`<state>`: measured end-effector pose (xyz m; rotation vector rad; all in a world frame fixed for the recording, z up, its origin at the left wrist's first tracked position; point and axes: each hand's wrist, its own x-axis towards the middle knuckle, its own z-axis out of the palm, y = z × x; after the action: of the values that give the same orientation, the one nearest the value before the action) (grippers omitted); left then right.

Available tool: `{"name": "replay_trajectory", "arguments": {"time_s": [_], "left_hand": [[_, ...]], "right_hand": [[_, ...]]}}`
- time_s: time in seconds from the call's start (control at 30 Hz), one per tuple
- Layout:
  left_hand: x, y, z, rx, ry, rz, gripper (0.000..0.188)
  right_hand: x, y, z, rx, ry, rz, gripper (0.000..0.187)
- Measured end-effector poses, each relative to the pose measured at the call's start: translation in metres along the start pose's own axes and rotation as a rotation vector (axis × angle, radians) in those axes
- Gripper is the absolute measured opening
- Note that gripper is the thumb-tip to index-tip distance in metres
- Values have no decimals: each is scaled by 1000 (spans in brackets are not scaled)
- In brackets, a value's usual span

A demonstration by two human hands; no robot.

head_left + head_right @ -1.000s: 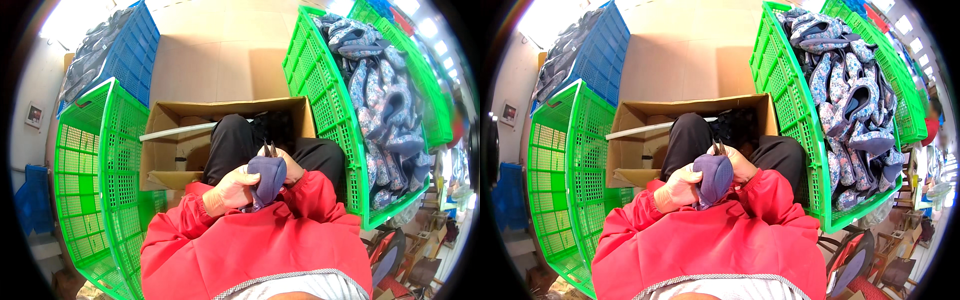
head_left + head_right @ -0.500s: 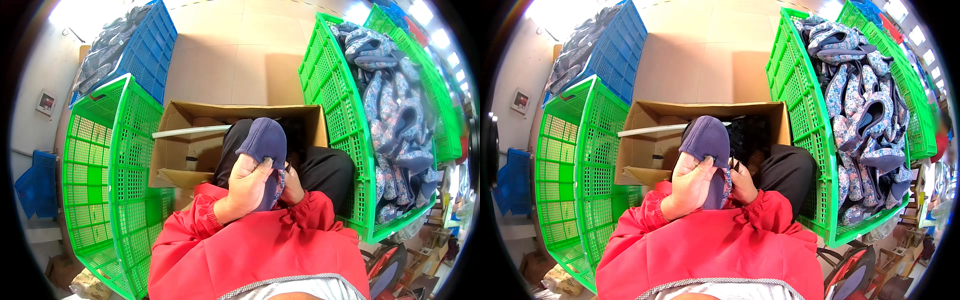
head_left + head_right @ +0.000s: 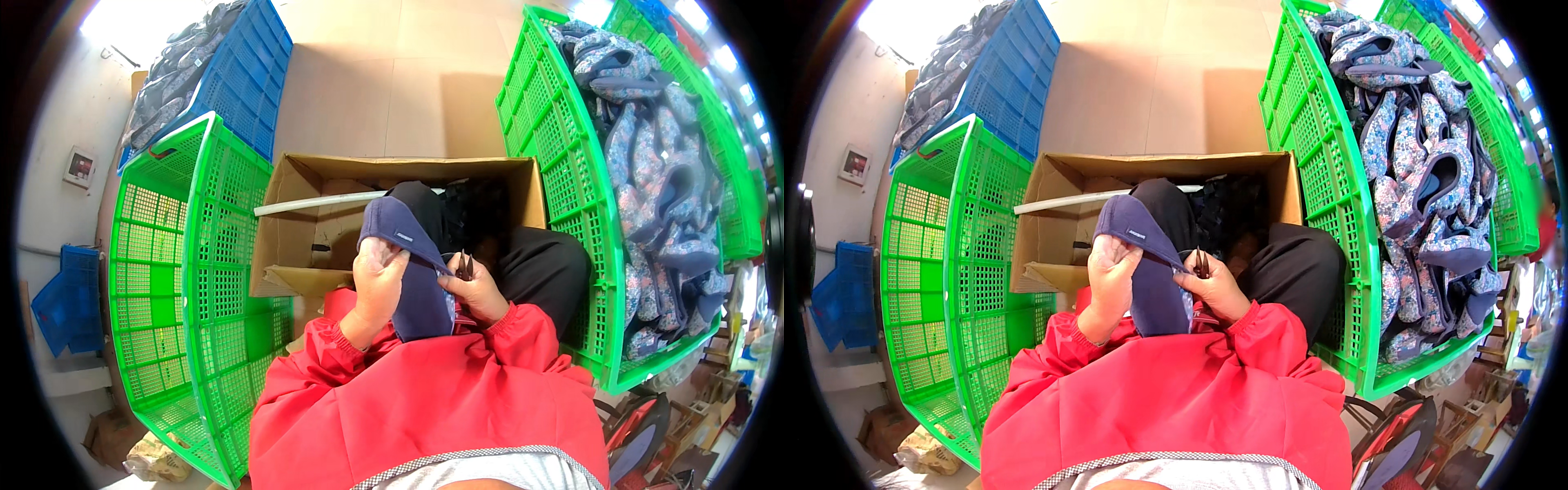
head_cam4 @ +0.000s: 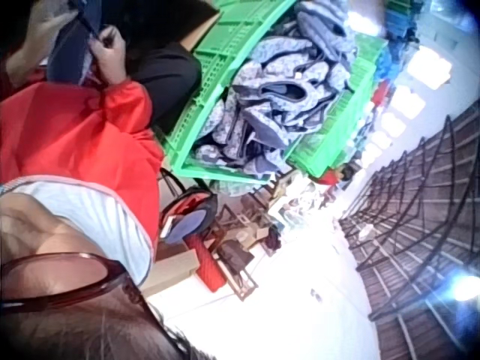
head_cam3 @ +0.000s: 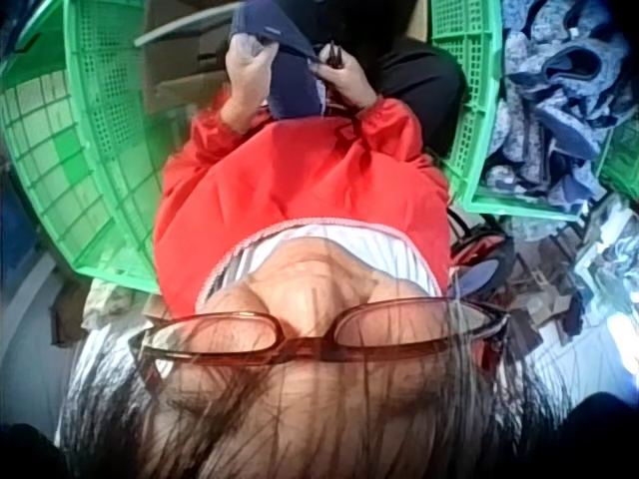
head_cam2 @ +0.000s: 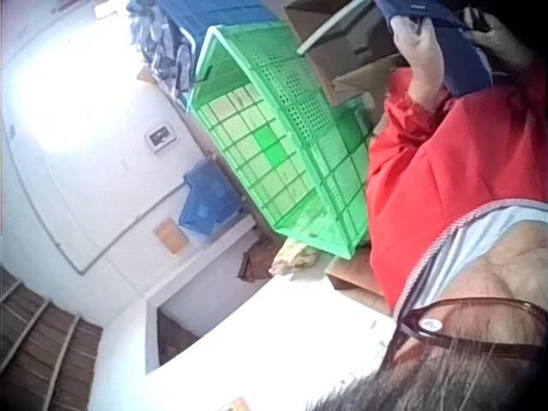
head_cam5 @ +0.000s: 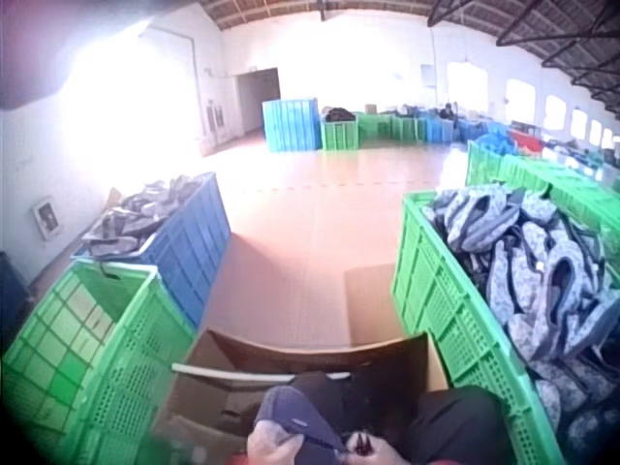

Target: The person sits on the floor and uses small scissors to trim loose threads and fabric edges from the upper part of patterned slippers. They handle the slippers one by one, turning them over to access different sides, and place the finished items into a green plastic crate.

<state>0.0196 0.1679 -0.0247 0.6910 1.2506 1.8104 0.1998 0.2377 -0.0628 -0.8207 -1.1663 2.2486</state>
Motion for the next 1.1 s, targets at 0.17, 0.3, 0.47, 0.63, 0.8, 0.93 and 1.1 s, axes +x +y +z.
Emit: {"name": "replay_trajectory", "arguments": {"time_s": [0.17,0.3,0.47,0.63,0.8,0.93,1.1], "left_hand": [[-8,-21,-22,82,45,4,36],[-19,-34,-36,186,7,36,38],[-30,-19,-29,214,65,61,40],[-37,-16,-53,583,209,249,41],[-32,-19,-57,271,50,-84,30],[-29,-28,-63,234,62,-150,25],[-32,-5,-56,75,-129,-292,25]], "right_hand": [[-1,33,13,-399,310,-295,23],[1,39,18,-602,420,-417,23],[0,35,22,-663,443,-451,23],[-1,37,18,-682,451,-407,25],[0,39,17,-707,436,-387,27],[0,42,15,-679,426,-275,27],[1,65,1,-404,364,-147,29]]}}
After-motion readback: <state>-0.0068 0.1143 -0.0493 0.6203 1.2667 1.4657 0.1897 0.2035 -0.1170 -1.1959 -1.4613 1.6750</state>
